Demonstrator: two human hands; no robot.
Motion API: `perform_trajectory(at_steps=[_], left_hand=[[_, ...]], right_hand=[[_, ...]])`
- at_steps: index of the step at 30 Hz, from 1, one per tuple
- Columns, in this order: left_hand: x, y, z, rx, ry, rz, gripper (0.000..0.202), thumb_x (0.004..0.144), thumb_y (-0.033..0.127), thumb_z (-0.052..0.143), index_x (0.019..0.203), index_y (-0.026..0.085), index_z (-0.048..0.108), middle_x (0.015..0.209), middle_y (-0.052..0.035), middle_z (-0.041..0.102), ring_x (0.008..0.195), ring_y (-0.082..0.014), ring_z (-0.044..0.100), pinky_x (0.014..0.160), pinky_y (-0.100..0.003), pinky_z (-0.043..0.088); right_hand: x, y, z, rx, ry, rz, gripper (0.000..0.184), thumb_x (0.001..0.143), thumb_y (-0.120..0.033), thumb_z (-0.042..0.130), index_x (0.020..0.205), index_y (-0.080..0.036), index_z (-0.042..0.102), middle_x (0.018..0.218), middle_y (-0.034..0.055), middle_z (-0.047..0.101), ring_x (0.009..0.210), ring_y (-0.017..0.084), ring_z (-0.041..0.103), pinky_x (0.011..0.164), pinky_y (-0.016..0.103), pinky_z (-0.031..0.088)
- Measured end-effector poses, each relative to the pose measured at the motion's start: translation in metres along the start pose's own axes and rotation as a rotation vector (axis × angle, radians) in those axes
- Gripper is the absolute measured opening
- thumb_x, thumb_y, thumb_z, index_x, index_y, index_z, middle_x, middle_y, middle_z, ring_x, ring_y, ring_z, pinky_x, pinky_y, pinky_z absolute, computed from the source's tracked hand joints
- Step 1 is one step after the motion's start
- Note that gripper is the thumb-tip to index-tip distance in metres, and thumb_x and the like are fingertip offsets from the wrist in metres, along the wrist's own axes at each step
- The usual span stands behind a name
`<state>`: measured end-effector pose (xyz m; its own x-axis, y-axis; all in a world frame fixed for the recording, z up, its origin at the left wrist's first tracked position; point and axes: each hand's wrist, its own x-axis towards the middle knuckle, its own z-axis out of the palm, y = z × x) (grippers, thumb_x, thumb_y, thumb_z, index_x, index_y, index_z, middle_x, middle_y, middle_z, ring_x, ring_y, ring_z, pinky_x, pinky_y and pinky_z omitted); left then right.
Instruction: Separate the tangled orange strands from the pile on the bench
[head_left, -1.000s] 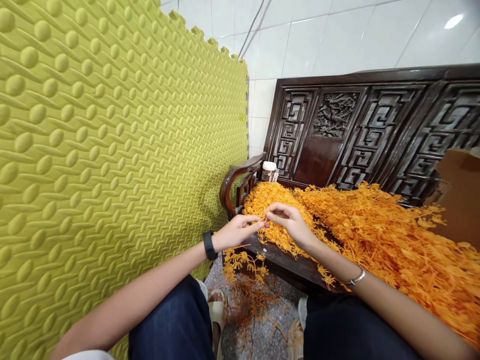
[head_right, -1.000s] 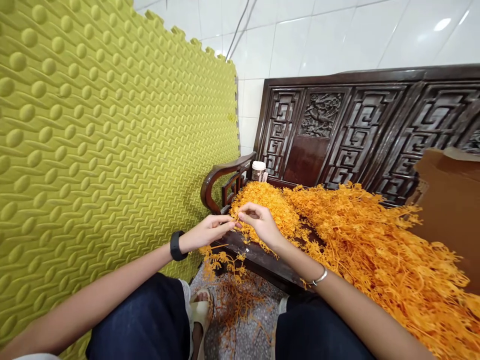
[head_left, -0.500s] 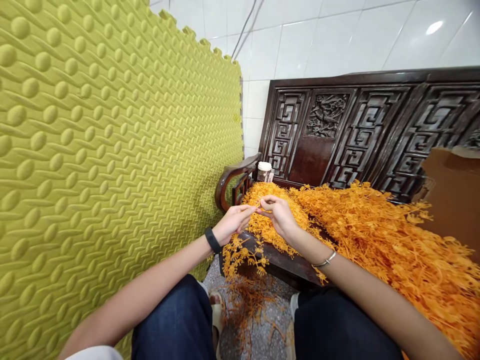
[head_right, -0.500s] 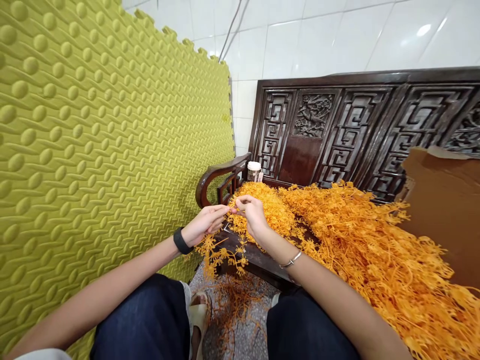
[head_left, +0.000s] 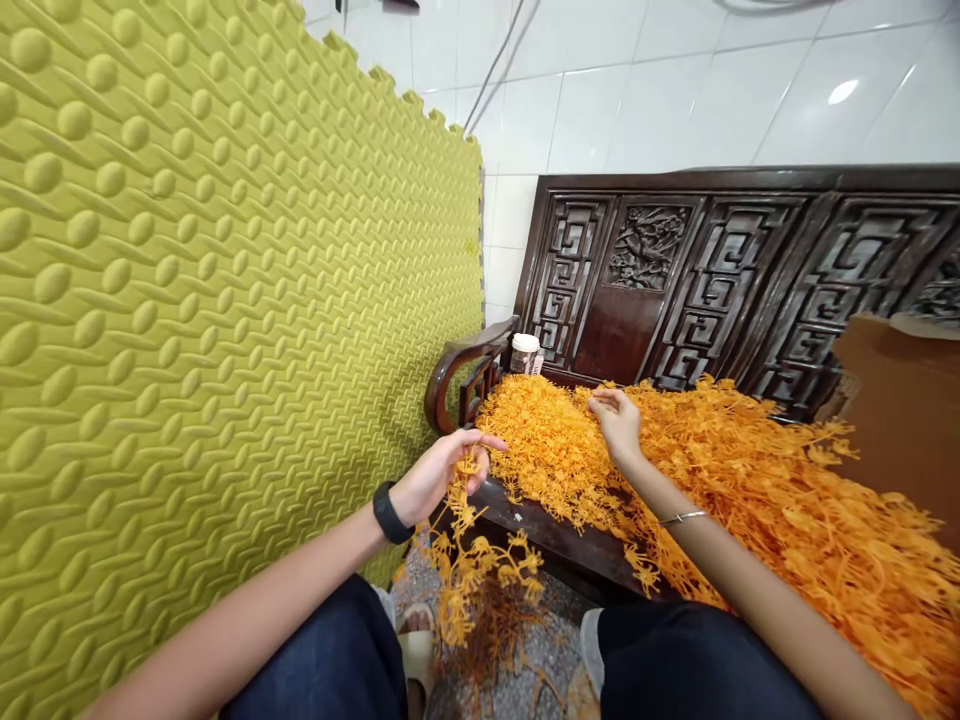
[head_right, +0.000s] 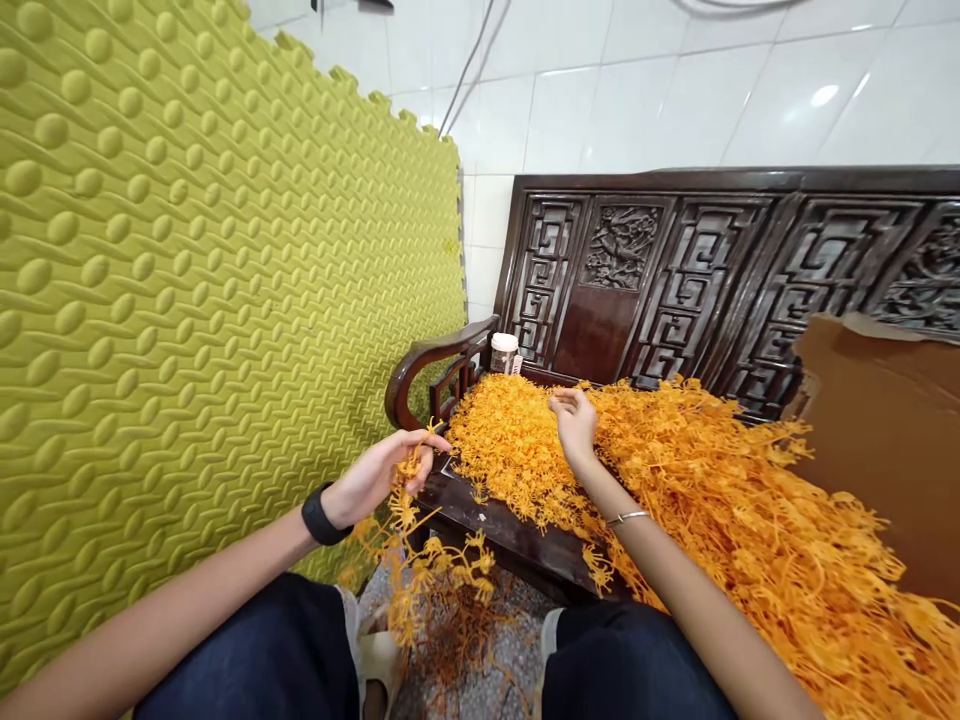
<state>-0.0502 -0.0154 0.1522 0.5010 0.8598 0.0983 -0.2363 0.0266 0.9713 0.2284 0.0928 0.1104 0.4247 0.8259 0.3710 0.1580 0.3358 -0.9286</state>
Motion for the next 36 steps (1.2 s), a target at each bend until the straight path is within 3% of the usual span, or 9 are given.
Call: perform_trajectory(at_steps=[5,7,10,14,18,23,27,30,36], left_hand=[[0.007,-0.006,-0.009,-0.120,0.051,0.017,0.033,0.076,0.018,0.046,0.107,0.009,0.053,0.083,-0.0065,0.061,0.066,-0.0127,0.055,0.060,-0.026,0.040],[0.008,-0.007,-0.009,-0.126,0.083,0.034,0.038,0.075,0.015,0.049,0.113,0.009,0.049,0.092,-0.0095,0.062,0.073,-0.0149,0.057,0.064,-0.028,0.041],[0.008,-0.008,-0.007,-0.138,0.117,0.023,0.045,0.077,0.015,0.051,0.121,0.010,0.042,0.101,-0.0131,0.061,0.083,-0.0179,0.059,0.074,-0.032,0.042],[0.008,-0.010,0.000,-0.188,0.132,-0.014,0.052,0.079,0.016,0.053,0.128,0.012,0.036,0.108,-0.0138,0.060,0.094,-0.0195,0.058,0.087,-0.036,0.039],[0.009,-0.013,0.004,-0.226,0.151,-0.040,0.048,0.078,0.016,0.054,0.125,0.015,0.040,0.110,-0.0110,0.059,0.093,-0.0172,0.058,0.087,-0.036,0.042],[0.011,-0.014,0.000,-0.031,0.099,-0.017,0.027,0.078,0.028,0.056,0.099,0.012,0.054,0.079,-0.0048,0.062,0.060,-0.0114,0.059,0.055,-0.024,0.047],[0.009,-0.013,-0.004,0.122,0.090,-0.010,0.025,0.077,0.037,0.055,0.079,0.013,0.055,0.046,0.0067,0.046,0.030,-0.0016,0.033,0.033,-0.016,0.022],[0.007,-0.010,-0.003,0.164,0.072,-0.049,0.026,0.076,0.039,0.056,0.079,0.013,0.056,0.038,0.0104,0.033,0.029,-0.0013,0.020,0.031,-0.016,0.012],[0.006,-0.007,0.003,0.204,0.040,-0.081,0.028,0.075,0.041,0.057,0.078,0.013,0.058,0.034,0.0112,0.027,0.030,-0.0024,0.015,0.032,-0.018,0.009]], right_hand=[[-0.001,0.007,0.006,-0.227,-0.219,0.059,0.059,0.050,-0.033,0.070,0.105,-0.016,0.054,0.130,0.0144,0.037,0.100,0.027,0.053,0.085,0.042,0.042],[-0.009,-0.002,0.011,-0.189,-0.348,0.105,0.055,0.054,-0.034,0.069,0.105,-0.016,0.055,0.128,0.0134,0.040,0.100,0.026,0.054,0.086,0.041,0.042],[-0.035,-0.032,0.021,-0.105,-0.624,0.073,0.033,0.069,-0.038,0.061,0.093,-0.015,0.060,0.104,0.0103,0.058,0.090,0.021,0.058,0.083,0.039,0.045],[-0.078,-0.075,0.038,-0.118,-0.895,-0.296,0.028,0.078,-0.037,0.055,0.099,-0.019,0.058,0.100,0.0063,0.058,0.091,0.017,0.055,0.084,0.035,0.043],[-0.099,-0.086,0.048,-0.279,-0.867,-0.592,0.023,0.078,-0.035,0.058,0.093,-0.017,0.057,0.090,0.0057,0.054,0.086,0.017,0.051,0.078,0.032,0.042],[-0.094,-0.079,0.049,-0.160,-0.898,-0.403,0.020,0.079,-0.034,0.056,0.073,-0.016,0.050,0.076,0.0022,0.051,0.074,0.014,0.050,0.069,0.028,0.041],[-0.092,-0.079,0.047,0.006,-0.946,-0.198,0.019,0.079,-0.032,0.056,0.076,-0.016,0.046,0.074,0.0010,0.051,0.071,0.013,0.051,0.067,0.027,0.042],[-0.093,-0.080,0.045,-0.079,-0.899,-0.280,0.015,0.079,-0.028,0.055,0.074,-0.016,0.047,0.072,0.0009,0.051,0.069,0.013,0.049,0.066,0.026,0.040],[-0.094,-0.090,0.041,-0.225,-0.870,-0.430,0.011,0.081,-0.022,0.050,0.071,-0.017,0.046,0.069,0.0008,0.049,0.066,0.013,0.046,0.063,0.027,0.036]])
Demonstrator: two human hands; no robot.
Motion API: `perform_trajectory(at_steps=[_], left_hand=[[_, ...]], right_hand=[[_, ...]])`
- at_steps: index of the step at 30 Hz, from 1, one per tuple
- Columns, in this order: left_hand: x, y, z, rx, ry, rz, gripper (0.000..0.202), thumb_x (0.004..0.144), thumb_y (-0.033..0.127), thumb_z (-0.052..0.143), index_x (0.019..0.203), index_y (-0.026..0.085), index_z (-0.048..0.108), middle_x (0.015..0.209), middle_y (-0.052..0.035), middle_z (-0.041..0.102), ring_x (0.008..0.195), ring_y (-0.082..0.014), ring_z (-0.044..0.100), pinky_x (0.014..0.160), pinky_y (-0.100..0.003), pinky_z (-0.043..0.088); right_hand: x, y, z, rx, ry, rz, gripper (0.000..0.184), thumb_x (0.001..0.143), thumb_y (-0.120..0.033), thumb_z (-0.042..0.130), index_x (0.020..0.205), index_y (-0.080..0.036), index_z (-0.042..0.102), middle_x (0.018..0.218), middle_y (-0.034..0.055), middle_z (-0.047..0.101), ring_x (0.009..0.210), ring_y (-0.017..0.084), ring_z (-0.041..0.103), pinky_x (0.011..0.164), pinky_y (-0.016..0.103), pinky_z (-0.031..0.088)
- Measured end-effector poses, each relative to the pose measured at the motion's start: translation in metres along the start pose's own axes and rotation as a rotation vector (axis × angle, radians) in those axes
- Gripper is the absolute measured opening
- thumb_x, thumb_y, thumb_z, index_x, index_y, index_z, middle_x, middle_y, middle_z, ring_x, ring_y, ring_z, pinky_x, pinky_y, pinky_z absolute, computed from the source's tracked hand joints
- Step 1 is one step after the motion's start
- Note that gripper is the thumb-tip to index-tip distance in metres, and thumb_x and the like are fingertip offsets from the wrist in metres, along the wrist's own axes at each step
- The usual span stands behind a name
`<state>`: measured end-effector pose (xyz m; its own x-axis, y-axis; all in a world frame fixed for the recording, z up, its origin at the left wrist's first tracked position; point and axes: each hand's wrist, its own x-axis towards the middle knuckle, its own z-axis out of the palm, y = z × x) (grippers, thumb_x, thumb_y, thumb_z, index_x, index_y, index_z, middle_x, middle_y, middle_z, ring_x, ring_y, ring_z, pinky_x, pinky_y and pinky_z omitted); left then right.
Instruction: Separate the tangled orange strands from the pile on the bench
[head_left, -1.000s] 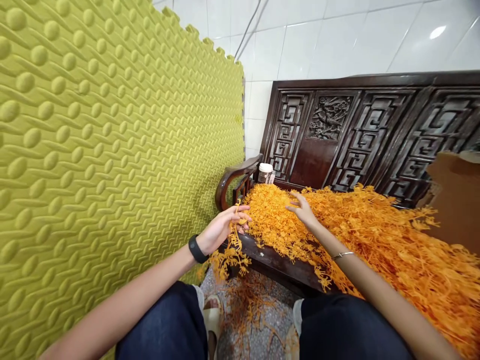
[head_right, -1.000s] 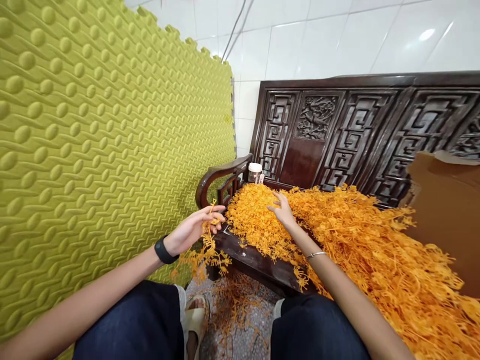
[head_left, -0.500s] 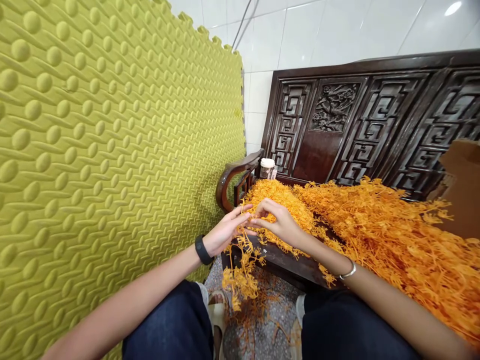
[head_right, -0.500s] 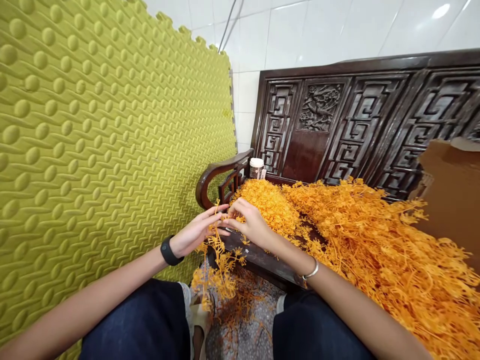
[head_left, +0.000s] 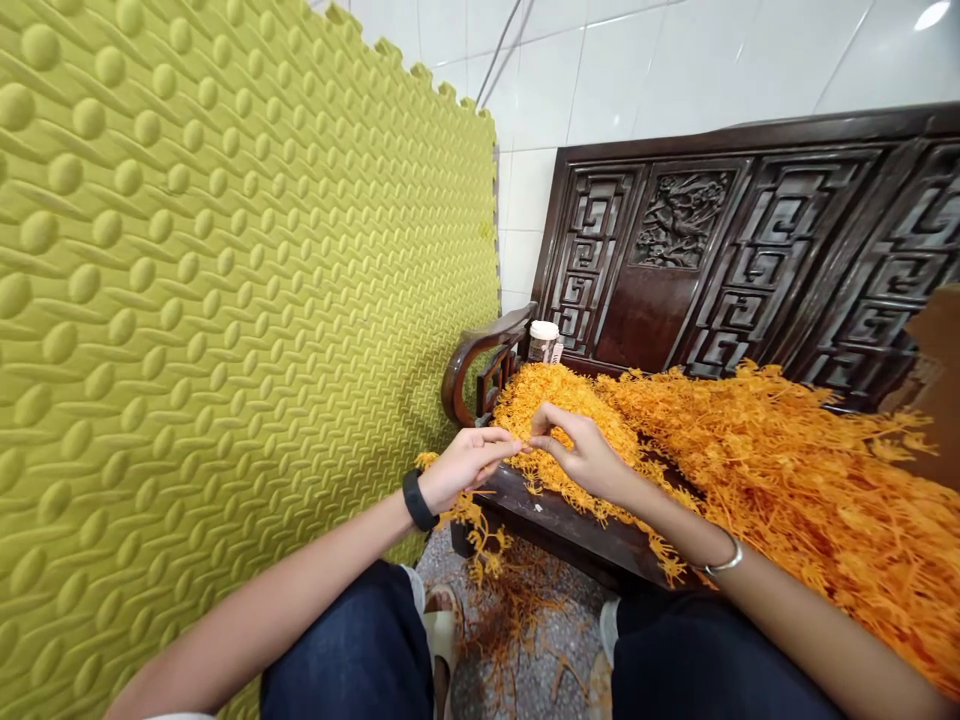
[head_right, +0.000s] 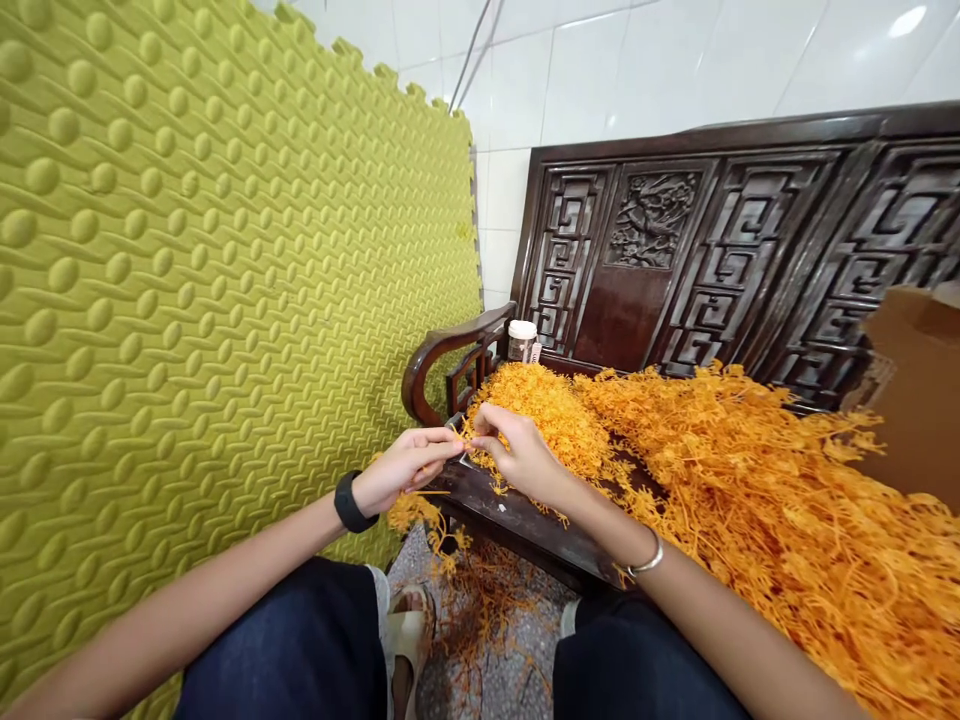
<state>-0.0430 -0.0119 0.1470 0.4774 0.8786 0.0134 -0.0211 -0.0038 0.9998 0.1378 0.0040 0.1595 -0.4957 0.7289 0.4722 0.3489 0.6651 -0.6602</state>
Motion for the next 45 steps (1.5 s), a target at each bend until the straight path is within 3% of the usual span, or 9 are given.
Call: perform_trajectory(at_steps=[8,12,15,19,26,32,35,38,45], left_hand=[[-0.018,0.008,0.012,-0.077,-0.222,-0.026,0.018,0.076,0.033,0.057,0.080,0.015,0.057,0.034,0.0118,0.029,0.030,-0.0023,0.017,0.035,-0.019,0.010],[-0.029,0.013,0.017,0.014,-0.366,-0.062,0.023,0.076,0.031,0.058,0.088,0.013,0.063,0.040,0.0095,0.033,0.033,-0.0021,0.022,0.035,-0.020,0.012],[-0.038,0.021,0.019,0.087,-0.483,-0.094,0.030,0.078,0.031,0.056,0.102,0.016,0.063,0.040,0.0085,0.032,0.034,-0.0032,0.021,0.036,-0.020,0.014],[-0.046,0.029,0.014,0.128,-0.675,-0.158,0.061,0.080,0.027,0.054,0.135,0.027,0.029,0.039,0.0091,0.035,0.032,-0.0058,0.027,0.036,-0.019,0.022],[-0.010,0.001,-0.015,0.026,-0.127,-0.031,0.051,0.081,0.037,0.049,0.124,0.010,0.040,0.039,0.0063,0.049,0.029,-0.0043,0.027,0.035,-0.019,0.014],[0.004,-0.017,-0.020,-0.065,-0.086,-0.070,0.039,0.080,0.032,0.037,0.109,0.006,0.045,0.044,0.0007,0.055,0.035,-0.0074,0.030,0.040,-0.022,0.020],[0.006,-0.020,-0.020,-0.073,-0.092,-0.077,0.036,0.080,0.031,0.035,0.105,0.007,0.046,0.049,-0.0018,0.059,0.039,-0.0090,0.036,0.043,-0.024,0.022],[0.010,-0.024,-0.019,-0.083,-0.072,-0.085,0.030,0.080,0.032,0.037,0.097,0.010,0.047,0.054,-0.0024,0.060,0.044,-0.0098,0.041,0.046,-0.024,0.024],[0.019,-0.034,-0.001,0.109,-0.146,-0.117,0.015,0.083,0.025,0.041,0.076,0.015,0.050,0.052,0.0031,0.054,0.047,-0.0079,0.042,0.049,-0.022,0.029]], right_hand=[[-0.004,0.003,-0.013,0.717,-0.386,0.150,0.020,0.074,-0.028,0.063,0.074,-0.014,0.048,0.068,0.0003,0.054,0.062,0.009,0.052,0.060,0.023,0.040],[-0.011,0.006,-0.012,0.830,-0.647,0.194,0.024,0.069,-0.029,0.068,0.073,-0.013,0.051,0.068,0.0011,0.057,0.058,0.009,0.053,0.054,0.021,0.040],[-0.016,0.005,-0.010,0.857,-0.700,0.223,0.030,0.064,-0.036,0.070,0.067,-0.015,0.050,0.064,0.0005,0.055,0.055,0.009,0.051,0.051,0.021,0.039],[-0.017,0.001,-0.019,0.891,-0.470,0.188,0.040,0.063,-0.049,0.067,0.058,-0.019,0.041,0.045,-0.0042,0.042,0.044,0.010,0.043,0.047,0.025,0.039],[-0.002,0.042,-0.028,0.130,0.148,0.191,0.032,0.073,-0.045,0.059,0.089,-0.018,0.056,0.091,0.0075,0.059,0.084,0.019,0.056,0.077,0.034,0.046],[-0.006,0.135,-0.026,-0.298,0.419,0.154,0.037,0.078,-0.047,0.044,0.089,-0.014,0.058,0.098,0.0131,0.055,0.091,0.025,0.054,0.079,0.041,0.045],[-0.010,0.159,-0.024,-0.400,0.366,0.210,0.042,0.070,-0.052,0.049,0.089,-0.015,0.060,0.114,0.0164,0.049,0.110,0.033,0.044,0.091,0.050,0.035],[-0.011,0.147,-0.020,-0.346,0.259,0.278,0.041,0.067,-0.053,0.055,0.083,-0.016,0.062,0.123,0.0151,0.044,0.117,0.036,0.037,0.096,0.054,0.028],[-0.005,0.036,0.005,0.173,-0.227,0.230,0.046,0.080,-0.044,0.050,0.120,-0.020,0.047,0.107,0.0102,0.058,0.094,0.022,0.057,0.084,0.039,0.046]])
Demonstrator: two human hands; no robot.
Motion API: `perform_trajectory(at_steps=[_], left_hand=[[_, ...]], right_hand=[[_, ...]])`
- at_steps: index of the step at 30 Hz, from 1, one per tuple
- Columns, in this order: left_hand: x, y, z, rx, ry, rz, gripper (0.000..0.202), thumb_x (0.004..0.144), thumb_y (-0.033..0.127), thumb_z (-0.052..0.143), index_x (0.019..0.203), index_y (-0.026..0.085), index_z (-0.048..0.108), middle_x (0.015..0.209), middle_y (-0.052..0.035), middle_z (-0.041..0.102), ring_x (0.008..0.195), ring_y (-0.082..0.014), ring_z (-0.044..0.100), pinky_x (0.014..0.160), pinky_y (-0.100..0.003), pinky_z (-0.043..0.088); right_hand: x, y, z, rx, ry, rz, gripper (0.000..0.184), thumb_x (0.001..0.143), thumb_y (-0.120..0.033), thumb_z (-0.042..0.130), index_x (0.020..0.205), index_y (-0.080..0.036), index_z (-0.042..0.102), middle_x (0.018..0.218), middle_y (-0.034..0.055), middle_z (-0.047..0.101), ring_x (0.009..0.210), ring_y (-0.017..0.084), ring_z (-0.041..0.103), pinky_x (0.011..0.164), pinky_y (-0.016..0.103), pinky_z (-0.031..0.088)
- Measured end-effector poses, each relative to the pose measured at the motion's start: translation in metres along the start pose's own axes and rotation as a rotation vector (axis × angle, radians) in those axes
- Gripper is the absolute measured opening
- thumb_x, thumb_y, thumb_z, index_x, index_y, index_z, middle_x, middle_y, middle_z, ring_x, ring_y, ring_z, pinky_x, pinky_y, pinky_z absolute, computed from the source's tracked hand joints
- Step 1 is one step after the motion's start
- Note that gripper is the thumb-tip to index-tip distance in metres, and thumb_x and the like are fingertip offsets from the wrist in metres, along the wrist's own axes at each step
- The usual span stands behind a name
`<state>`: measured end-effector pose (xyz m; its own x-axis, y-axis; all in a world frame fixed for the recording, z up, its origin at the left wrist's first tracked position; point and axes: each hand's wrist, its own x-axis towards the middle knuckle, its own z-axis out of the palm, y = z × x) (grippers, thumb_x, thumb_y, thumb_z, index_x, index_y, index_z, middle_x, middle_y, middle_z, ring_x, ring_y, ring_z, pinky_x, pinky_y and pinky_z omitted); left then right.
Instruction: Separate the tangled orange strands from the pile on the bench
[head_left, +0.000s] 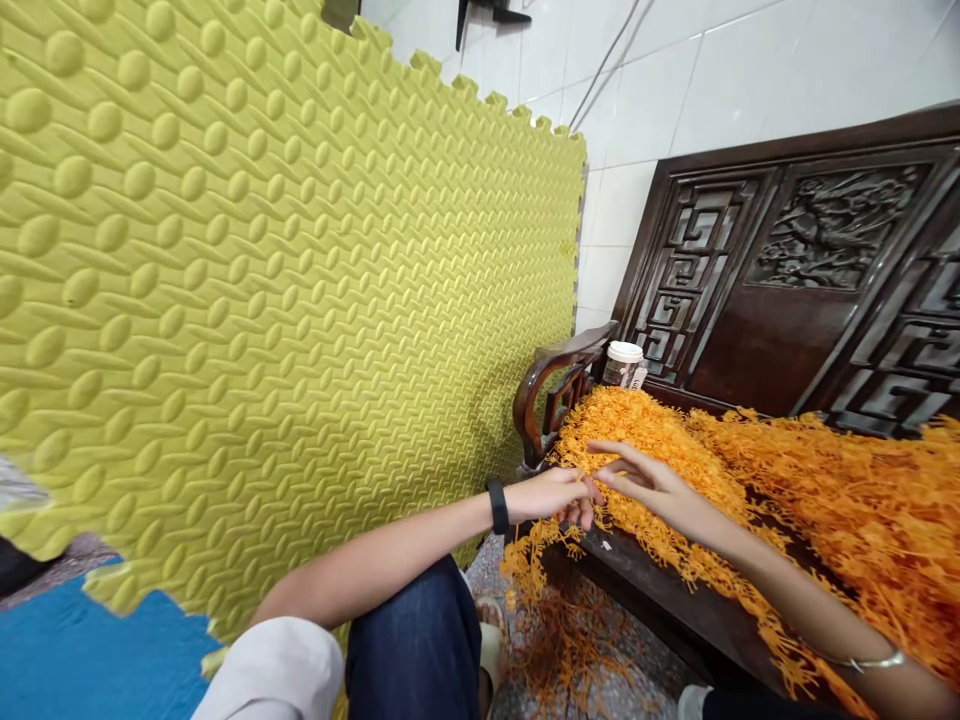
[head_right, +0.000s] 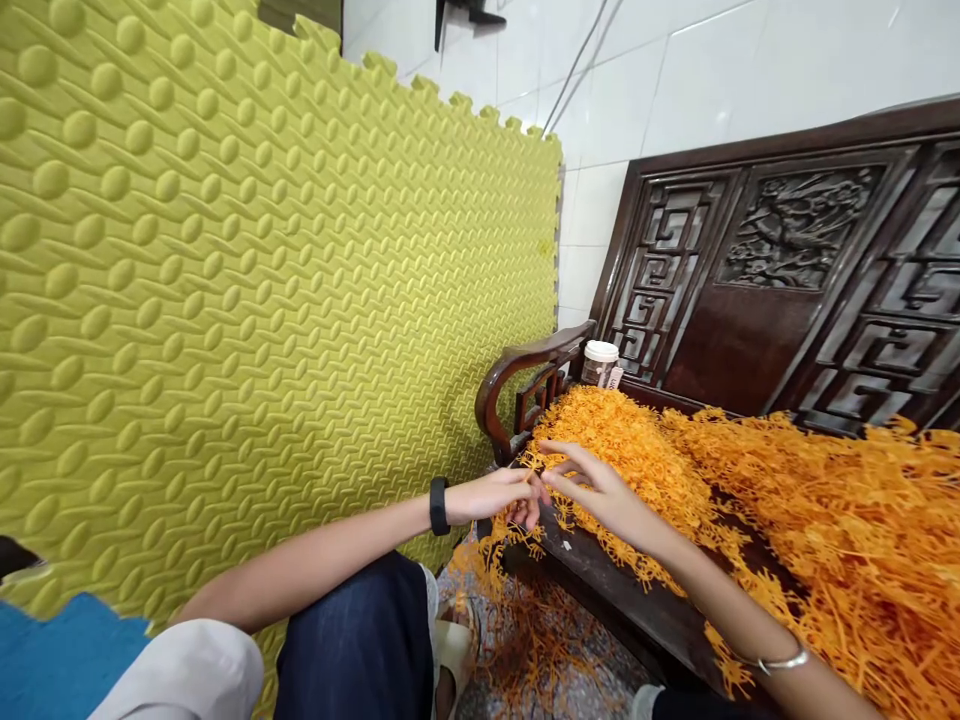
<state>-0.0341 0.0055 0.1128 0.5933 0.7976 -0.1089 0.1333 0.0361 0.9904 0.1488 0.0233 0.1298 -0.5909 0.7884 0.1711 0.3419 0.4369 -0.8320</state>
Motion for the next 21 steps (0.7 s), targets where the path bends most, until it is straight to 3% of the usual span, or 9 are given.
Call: perform_trajectory(at_steps=[2,5,10,14,21], left_hand=[[0.001,0.000,0.005,0.072,-0.055,0.008,0.018,0.084,0.022,0.041,0.073,0.014,0.053,0.052,0.0033,0.052,0.047,-0.0072,0.042,0.050,-0.022,0.031],[0.000,0.003,0.006,0.113,-0.114,0.029,0.018,0.084,0.024,0.045,0.076,0.013,0.056,0.053,0.0029,0.053,0.049,-0.0072,0.043,0.052,-0.022,0.033],[-0.005,0.006,-0.001,0.082,-0.029,0.049,0.027,0.080,0.039,0.051,0.079,0.012,0.056,0.057,0.0021,0.054,0.047,-0.0071,0.044,0.051,-0.023,0.035],[-0.007,0.006,-0.005,0.056,0.013,0.070,0.037,0.075,0.049,0.053,0.085,0.013,0.055,0.061,0.0019,0.055,0.044,-0.0058,0.043,0.047,-0.022,0.034],[-0.014,0.015,-0.004,0.101,0.013,0.168,0.039,0.081,0.048,0.044,0.091,0.013,0.058,0.062,0.0029,0.054,0.035,-0.0022,0.035,0.037,-0.020,0.026]], right_hand=[[-0.001,-0.014,0.011,-0.063,-0.015,-0.059,0.042,0.079,-0.042,0.052,0.115,-0.020,0.051,0.102,0.0093,0.060,0.085,0.021,0.059,0.078,0.037,0.048],[0.000,-0.016,0.017,-0.092,0.032,-0.096,0.033,0.078,-0.042,0.053,0.101,-0.018,0.058,0.091,0.0075,0.062,0.077,0.020,0.059,0.070,0.034,0.048],[0.000,-0.014,0.013,-0.035,0.235,-0.140,0.027,0.074,-0.043,0.060,0.081,-0.018,0.055,0.079,0.0044,0.059,0.074,0.017,0.056,0.069,0.030,0.047],[0.000,-0.019,0.011,0.016,0.298,-0.108,0.033,0.070,-0.049,0.061,0.072,-0.018,0.050,0.068,0.0024,0.054,0.063,0.015,0.053,0.058,0.027,0.046],[0.000,-0.018,-0.002,0.117,0.372,-0.065,0.031,0.065,-0.047,0.067,0.074,-0.018,0.059,0.073,0.0053,0.059,0.068,0.018,0.057,0.063,0.029,0.049]])
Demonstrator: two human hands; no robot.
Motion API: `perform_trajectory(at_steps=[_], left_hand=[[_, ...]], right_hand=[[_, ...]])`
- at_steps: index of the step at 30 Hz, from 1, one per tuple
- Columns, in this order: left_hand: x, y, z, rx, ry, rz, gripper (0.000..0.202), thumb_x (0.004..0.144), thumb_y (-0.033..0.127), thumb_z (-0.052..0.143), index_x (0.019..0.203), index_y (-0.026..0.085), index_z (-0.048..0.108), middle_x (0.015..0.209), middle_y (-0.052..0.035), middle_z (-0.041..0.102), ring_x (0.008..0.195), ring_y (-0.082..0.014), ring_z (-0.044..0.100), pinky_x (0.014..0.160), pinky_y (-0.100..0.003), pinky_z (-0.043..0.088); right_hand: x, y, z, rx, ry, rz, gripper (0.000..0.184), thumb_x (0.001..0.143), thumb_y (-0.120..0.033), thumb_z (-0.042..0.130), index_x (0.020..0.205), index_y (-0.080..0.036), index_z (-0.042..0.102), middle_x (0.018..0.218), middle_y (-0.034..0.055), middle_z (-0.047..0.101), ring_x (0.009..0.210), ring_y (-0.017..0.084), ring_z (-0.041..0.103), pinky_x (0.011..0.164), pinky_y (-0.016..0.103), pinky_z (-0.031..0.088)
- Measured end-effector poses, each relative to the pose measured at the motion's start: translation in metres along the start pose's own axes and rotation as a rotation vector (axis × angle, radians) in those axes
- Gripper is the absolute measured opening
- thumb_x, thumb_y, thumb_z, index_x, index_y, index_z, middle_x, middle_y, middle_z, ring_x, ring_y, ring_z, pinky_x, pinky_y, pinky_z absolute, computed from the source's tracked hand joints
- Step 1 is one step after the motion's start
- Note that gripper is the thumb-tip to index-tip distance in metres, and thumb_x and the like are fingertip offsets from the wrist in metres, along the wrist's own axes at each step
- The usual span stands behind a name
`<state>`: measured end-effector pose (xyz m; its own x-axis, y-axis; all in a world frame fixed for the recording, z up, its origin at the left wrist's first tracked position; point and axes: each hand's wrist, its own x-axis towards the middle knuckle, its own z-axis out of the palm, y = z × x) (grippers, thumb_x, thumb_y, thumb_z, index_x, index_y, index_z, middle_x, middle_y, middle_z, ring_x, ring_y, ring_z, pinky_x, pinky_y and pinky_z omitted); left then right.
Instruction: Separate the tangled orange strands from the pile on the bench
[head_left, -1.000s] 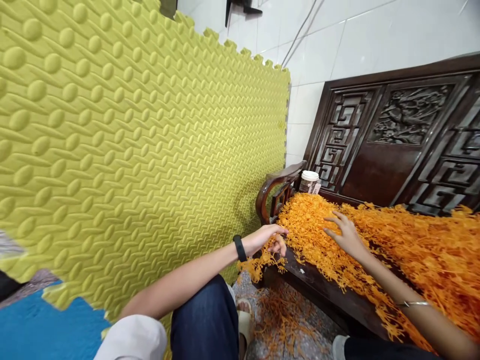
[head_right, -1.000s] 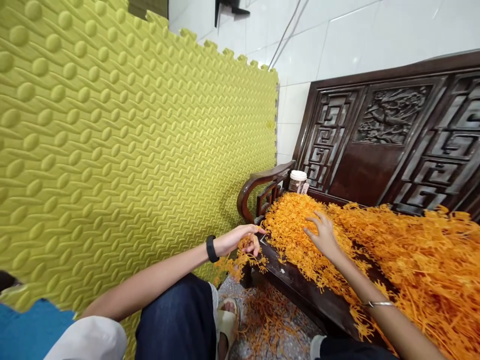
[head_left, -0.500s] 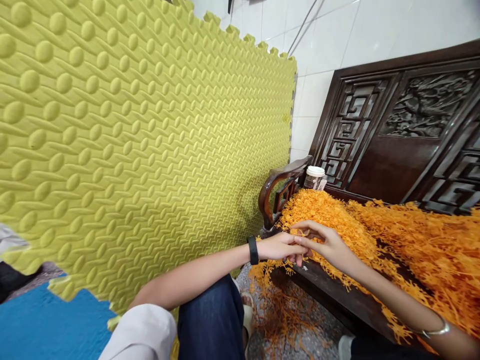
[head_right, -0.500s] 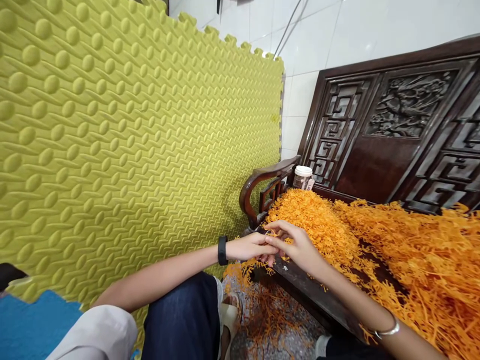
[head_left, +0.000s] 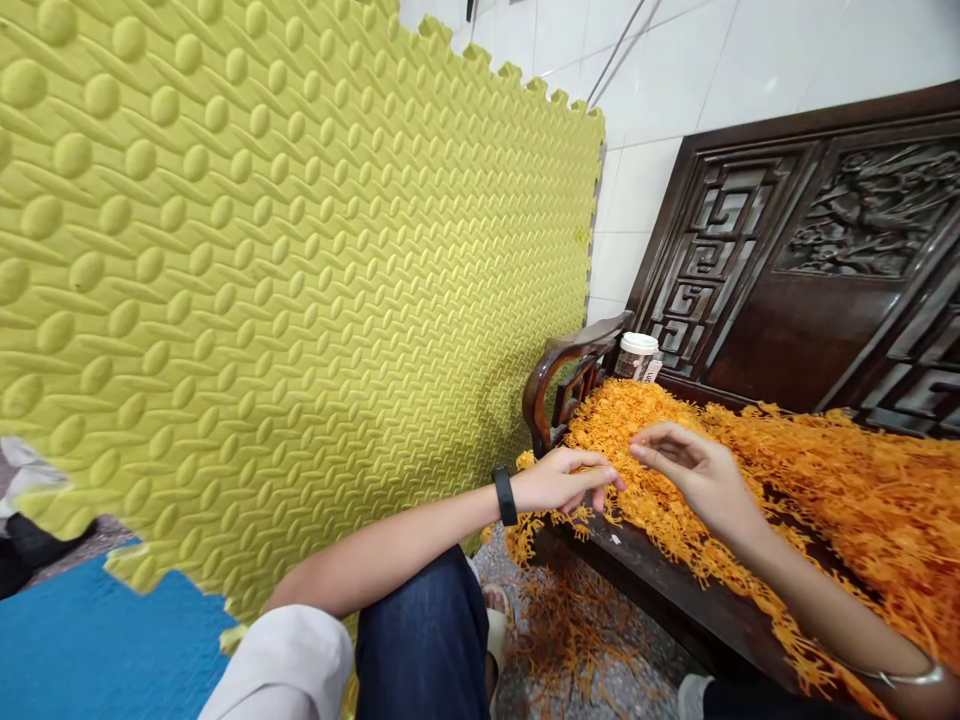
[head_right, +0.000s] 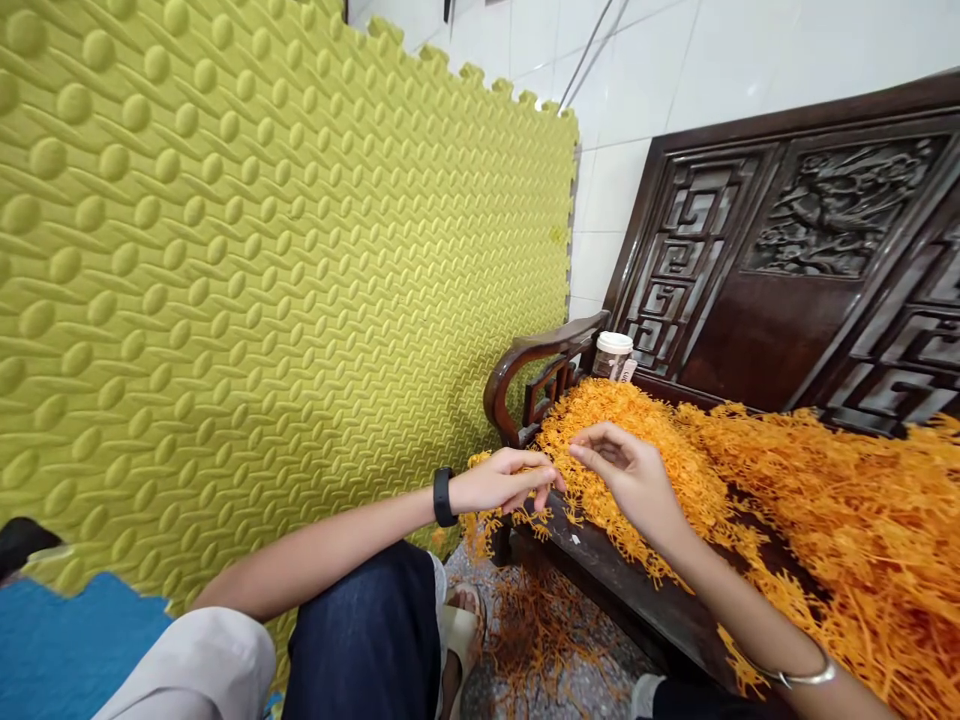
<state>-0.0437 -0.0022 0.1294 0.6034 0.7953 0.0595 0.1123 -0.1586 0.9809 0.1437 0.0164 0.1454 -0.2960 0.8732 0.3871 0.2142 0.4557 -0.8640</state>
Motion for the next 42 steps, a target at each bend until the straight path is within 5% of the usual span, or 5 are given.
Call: perform_trajectory(at_steps=[7,15,27,34,42], left_hand=[[0.000,-0.002,-0.005,-0.100,0.058,0.031,0.035,0.082,0.042,0.045,0.099,0.014,0.055,0.061,0.0029,0.053,0.032,-0.0020,0.038,0.034,-0.017,0.024],[0.000,0.007,0.002,-0.448,0.194,0.106,0.046,0.084,0.039,0.045,0.127,0.025,0.037,0.094,-0.0053,0.058,0.059,-0.0088,0.055,0.056,-0.024,0.041],[0.003,0.015,0.013,-0.648,0.192,0.006,0.053,0.088,0.040,0.036,0.137,0.033,0.018,0.135,-0.0057,0.037,0.104,-0.0164,0.049,0.082,-0.029,0.038],[0.000,0.012,0.006,-0.476,0.136,0.013,0.065,0.082,0.035,0.051,0.137,0.028,0.016,0.087,-0.0056,0.060,0.071,-0.0138,0.058,0.059,-0.025,0.042],[0.000,0.013,0.003,-0.199,0.020,-0.033,0.038,0.075,0.038,0.058,0.104,0.015,0.050,0.057,0.0035,0.051,0.040,-0.0021,0.033,0.039,-0.018,0.015]], right_hand=[[-0.001,-0.002,-0.014,0.056,0.124,0.035,0.028,0.068,-0.045,0.065,0.071,-0.018,0.056,0.063,0.0010,0.055,0.059,0.013,0.053,0.059,0.025,0.046],[-0.009,-0.004,0.008,0.018,-0.181,0.032,0.027,0.076,-0.041,0.058,0.087,-0.016,0.055,0.082,0.0044,0.059,0.076,0.015,0.056,0.071,0.030,0.046],[-0.016,-0.001,0.019,-0.318,-0.252,-0.309,0.032,0.073,-0.031,0.064,0.102,-0.019,0.055,0.098,0.0050,0.058,0.078,0.015,0.054,0.069,0.028,0.044],[-0.012,-0.006,0.011,-0.180,-0.157,-0.156,0.015,0.080,-0.030,0.055,0.086,-0.018,0.062,0.083,0.0035,0.062,0.078,0.015,0.057,0.072,0.029,0.044],[-0.014,-0.003,0.002,-0.076,-0.172,-0.082,0.014,0.078,-0.029,0.057,0.083,-0.016,0.057,0.079,0.0033,0.060,0.073,0.014,0.056,0.070,0.028,0.044]])
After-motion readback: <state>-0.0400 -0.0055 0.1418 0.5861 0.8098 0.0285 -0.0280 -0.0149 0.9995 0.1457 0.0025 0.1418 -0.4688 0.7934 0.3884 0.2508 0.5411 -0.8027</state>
